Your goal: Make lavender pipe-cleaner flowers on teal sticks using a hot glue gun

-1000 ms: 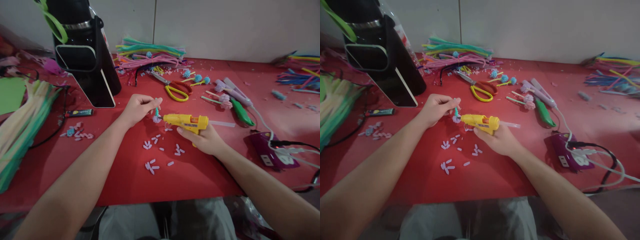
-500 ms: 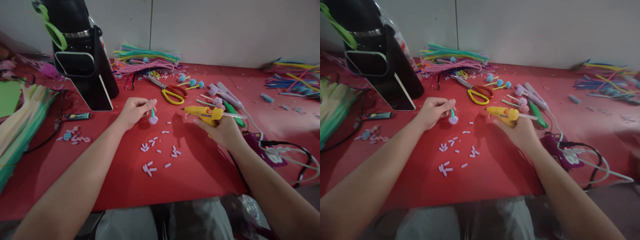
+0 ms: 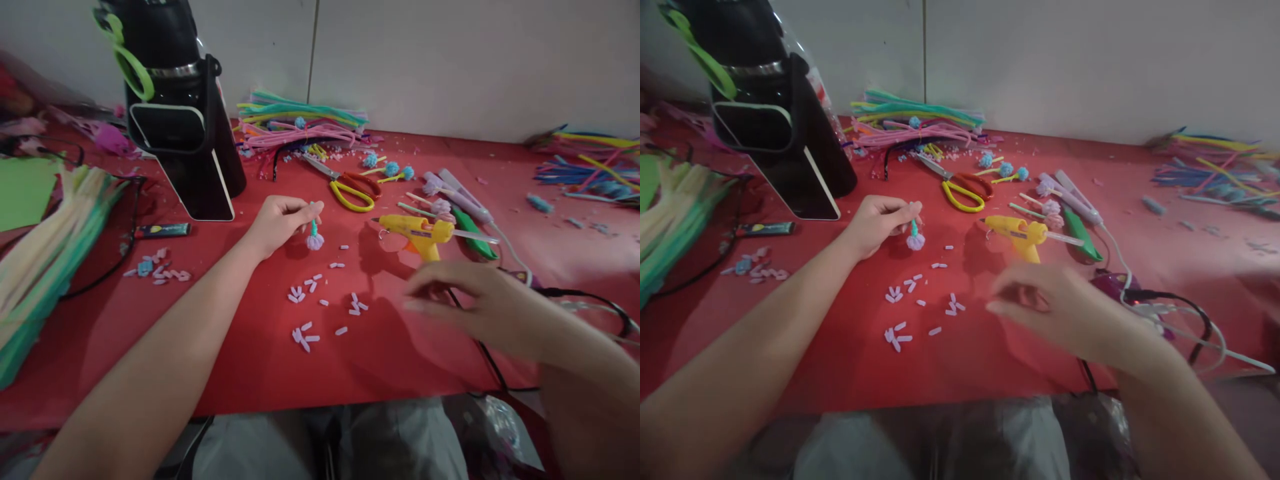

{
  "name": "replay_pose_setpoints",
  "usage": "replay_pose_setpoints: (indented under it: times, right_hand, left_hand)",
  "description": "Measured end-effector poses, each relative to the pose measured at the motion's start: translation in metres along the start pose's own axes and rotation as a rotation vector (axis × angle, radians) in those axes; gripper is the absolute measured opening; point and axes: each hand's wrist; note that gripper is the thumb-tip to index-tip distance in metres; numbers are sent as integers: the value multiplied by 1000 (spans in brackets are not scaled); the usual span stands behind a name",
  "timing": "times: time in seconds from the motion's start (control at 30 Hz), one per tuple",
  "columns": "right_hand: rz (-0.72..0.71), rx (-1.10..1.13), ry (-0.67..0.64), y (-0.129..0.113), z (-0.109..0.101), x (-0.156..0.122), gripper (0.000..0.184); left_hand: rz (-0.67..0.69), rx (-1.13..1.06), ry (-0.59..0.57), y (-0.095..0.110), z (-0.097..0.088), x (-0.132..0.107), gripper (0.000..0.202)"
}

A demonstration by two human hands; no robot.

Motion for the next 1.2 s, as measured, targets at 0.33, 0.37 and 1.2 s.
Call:
replay_pose_setpoints:
  times: [0.33, 0.37, 1.2]
  right_hand:
    - [-439, -253, -123, -40, 47, 101, 16]
    - [-445, -274, -113, -39, 50, 101, 16]
    - [-319, 326, 366, -8, 36, 100, 8]
  left_hand:
    - [12, 6, -12, -3, 0, -1, 39]
    - [12, 4, -14, -2, 0, -1, 39]
    - [4, 15, -15, -2, -1, -1, 42]
Point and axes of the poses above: each hand's wrist, its own x-axis towards the middle knuckle, its own z-axis out of the palm, y = z × x, and after that the axes turned 11 degrees about -y, right-handed
